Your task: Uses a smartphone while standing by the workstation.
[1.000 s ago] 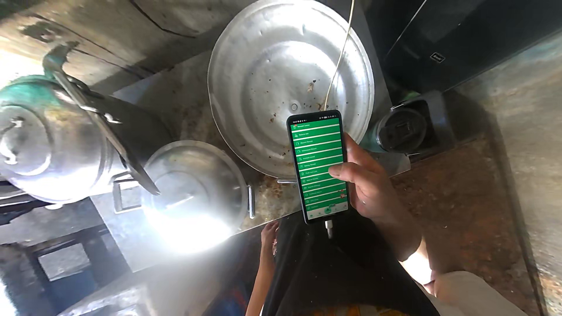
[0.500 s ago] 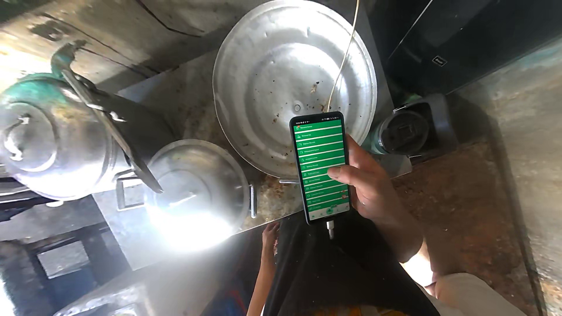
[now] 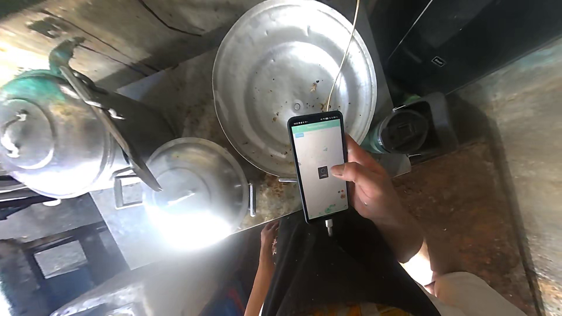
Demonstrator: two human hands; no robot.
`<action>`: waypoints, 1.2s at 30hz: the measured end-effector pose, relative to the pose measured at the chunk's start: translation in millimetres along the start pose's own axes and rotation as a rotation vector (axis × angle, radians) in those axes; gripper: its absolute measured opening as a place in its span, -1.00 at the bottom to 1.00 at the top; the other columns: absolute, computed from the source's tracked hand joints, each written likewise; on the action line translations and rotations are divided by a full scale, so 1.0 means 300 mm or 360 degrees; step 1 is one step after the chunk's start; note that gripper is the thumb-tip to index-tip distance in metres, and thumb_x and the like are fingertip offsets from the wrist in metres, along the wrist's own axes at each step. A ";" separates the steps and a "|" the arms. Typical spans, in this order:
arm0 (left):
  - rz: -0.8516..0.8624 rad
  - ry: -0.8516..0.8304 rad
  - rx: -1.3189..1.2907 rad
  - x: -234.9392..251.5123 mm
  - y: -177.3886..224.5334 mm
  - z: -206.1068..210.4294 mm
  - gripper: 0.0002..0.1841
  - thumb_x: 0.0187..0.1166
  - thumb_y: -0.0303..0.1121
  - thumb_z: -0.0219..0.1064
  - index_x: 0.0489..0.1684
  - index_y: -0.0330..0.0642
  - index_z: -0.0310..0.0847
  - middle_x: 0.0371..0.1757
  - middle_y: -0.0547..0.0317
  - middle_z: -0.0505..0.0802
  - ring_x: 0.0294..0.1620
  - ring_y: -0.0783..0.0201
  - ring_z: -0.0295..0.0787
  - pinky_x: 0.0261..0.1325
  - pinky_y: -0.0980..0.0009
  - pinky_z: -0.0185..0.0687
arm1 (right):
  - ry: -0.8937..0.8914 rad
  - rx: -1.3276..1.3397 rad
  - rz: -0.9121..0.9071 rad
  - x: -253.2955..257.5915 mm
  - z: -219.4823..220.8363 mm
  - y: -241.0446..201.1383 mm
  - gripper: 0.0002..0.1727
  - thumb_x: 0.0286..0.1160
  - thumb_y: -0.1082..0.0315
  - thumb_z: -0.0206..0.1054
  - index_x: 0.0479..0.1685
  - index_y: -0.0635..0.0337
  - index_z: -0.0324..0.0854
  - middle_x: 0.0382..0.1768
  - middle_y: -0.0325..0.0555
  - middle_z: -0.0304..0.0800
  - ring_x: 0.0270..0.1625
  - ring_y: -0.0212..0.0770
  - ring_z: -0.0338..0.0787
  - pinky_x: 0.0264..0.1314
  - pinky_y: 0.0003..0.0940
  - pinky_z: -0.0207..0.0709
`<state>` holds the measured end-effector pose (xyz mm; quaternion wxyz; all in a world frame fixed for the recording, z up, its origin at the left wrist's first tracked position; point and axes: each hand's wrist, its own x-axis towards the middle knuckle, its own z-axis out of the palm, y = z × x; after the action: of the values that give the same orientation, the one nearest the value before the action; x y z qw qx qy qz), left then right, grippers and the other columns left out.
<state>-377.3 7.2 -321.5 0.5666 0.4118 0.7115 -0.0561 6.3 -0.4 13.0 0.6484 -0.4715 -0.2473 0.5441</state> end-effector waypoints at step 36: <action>0.0043 -0.0002 0.0035 0.024 -0.018 0.001 -0.72 0.73 -0.33 0.30 0.22 -0.33 0.68 0.02 -0.07 0.85 -0.16 0.28 0.75 0.03 0.27 0.66 | 0.0111 -0.0131 -0.0024 0.020 -0.005 0.015 -0.46 0.54 0.34 0.12 0.56 0.12 0.32 0.16 -0.02 0.72 0.10 -0.21 0.81 -0.02 -0.24 0.79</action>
<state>-380.6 7.3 -329.7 0.5633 0.4274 0.7049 -0.0565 7.0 4.4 7.3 0.6408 -0.5146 -0.2503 0.5117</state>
